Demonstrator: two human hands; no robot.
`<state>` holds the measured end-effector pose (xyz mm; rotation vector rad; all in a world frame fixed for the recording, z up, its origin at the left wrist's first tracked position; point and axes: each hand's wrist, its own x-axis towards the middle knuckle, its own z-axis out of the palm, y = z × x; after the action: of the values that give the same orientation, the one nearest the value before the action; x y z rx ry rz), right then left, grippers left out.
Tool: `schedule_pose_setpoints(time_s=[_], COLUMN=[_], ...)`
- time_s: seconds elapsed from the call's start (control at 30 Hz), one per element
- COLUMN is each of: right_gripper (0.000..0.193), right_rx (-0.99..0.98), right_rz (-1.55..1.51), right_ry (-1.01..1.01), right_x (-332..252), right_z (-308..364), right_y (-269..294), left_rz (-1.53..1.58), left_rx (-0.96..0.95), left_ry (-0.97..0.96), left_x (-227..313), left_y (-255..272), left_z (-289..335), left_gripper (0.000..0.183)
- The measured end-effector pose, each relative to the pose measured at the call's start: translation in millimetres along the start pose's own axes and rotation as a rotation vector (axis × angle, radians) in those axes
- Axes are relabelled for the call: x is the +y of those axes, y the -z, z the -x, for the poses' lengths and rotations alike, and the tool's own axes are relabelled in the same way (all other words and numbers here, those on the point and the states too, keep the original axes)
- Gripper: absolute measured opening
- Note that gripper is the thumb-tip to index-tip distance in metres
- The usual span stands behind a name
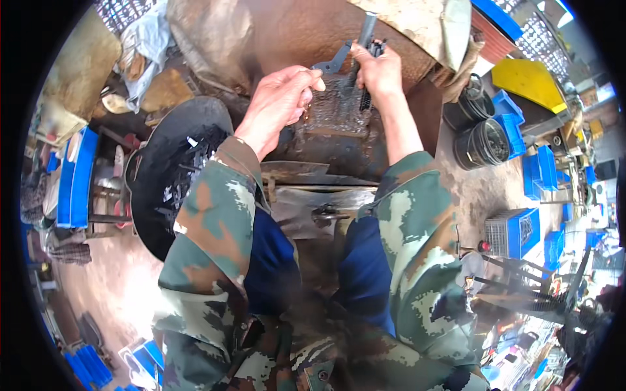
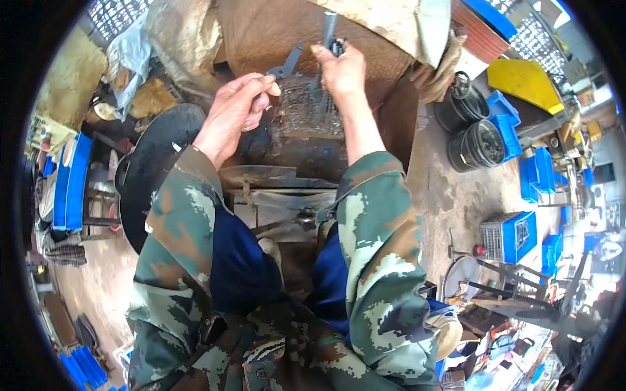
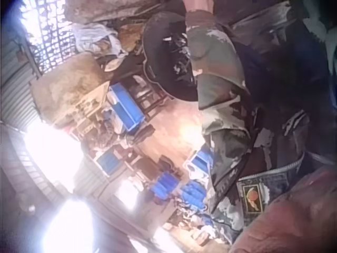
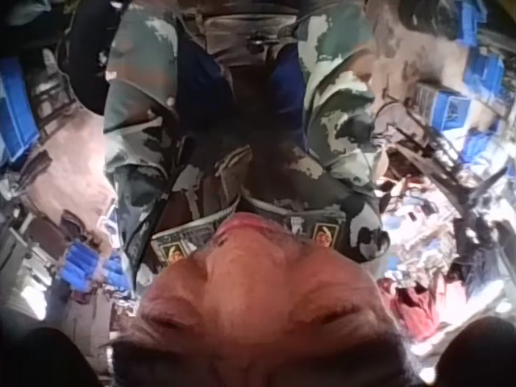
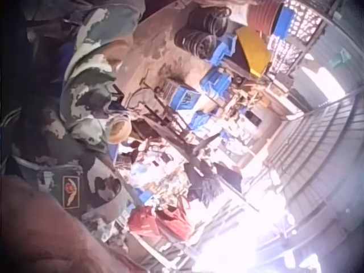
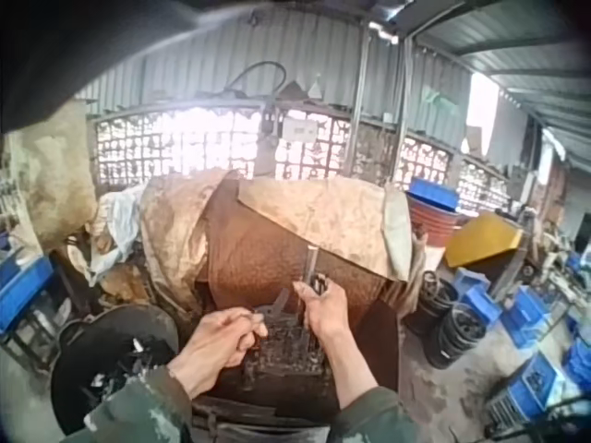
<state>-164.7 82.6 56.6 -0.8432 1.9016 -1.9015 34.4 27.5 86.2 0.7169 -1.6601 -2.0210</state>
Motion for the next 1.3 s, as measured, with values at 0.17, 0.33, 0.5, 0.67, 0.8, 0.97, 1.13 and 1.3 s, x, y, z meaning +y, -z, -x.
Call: schedule_pose_setpoints(time_s=[0.17, 0.33, 0.5, 0.67, 0.8, 0.97, 1.13, 1.3], right_gripper=[0.019, 0.021, 0.023, 0.022, 0.018, 0.018, 0.022, 0.023], right_rx=[0.044, 0.037, 0.004, 0.021, 0.010, 0.013, 0.034, 0.014], right_rz=[0.071, 0.072, 0.041, 0.063, 0.046, 0.069, 0.061, 0.030], right_ry=[-0.052, -0.033, -0.010, 0.000, -0.001, -0.009, 0.004, 0.024], right_x=[2, 2, 2, -1, -1, -1, 5, 3], right_z=[-5, -5, -4, -5, -2, -2, -5, -5], right_y=[17, 14, 6, 17, 6, 12, 16, 9], left_rz=[0.070, 0.094, 0.042, -0.009, -0.047, -0.051, -0.030, -0.055], left_rx=[-0.021, 0.044, 0.080, 0.090, 0.107, 0.096, 0.092, 0.111], left_ry=[-0.006, 0.037, 0.039, 0.002, -0.039, -0.023, -0.021, -0.029], left_x=[-22, -42, -53, -51, -55, -51, -52, -48], left_y=[-33, -31, -17, -23, -15, -19, -23, -17], left_z=[-33, -35, -33, -35, -32, -32, -33, -30], left_gripper=[0.024, 0.026, 0.028, 0.031, 0.033, 0.033, 0.033, 0.033])
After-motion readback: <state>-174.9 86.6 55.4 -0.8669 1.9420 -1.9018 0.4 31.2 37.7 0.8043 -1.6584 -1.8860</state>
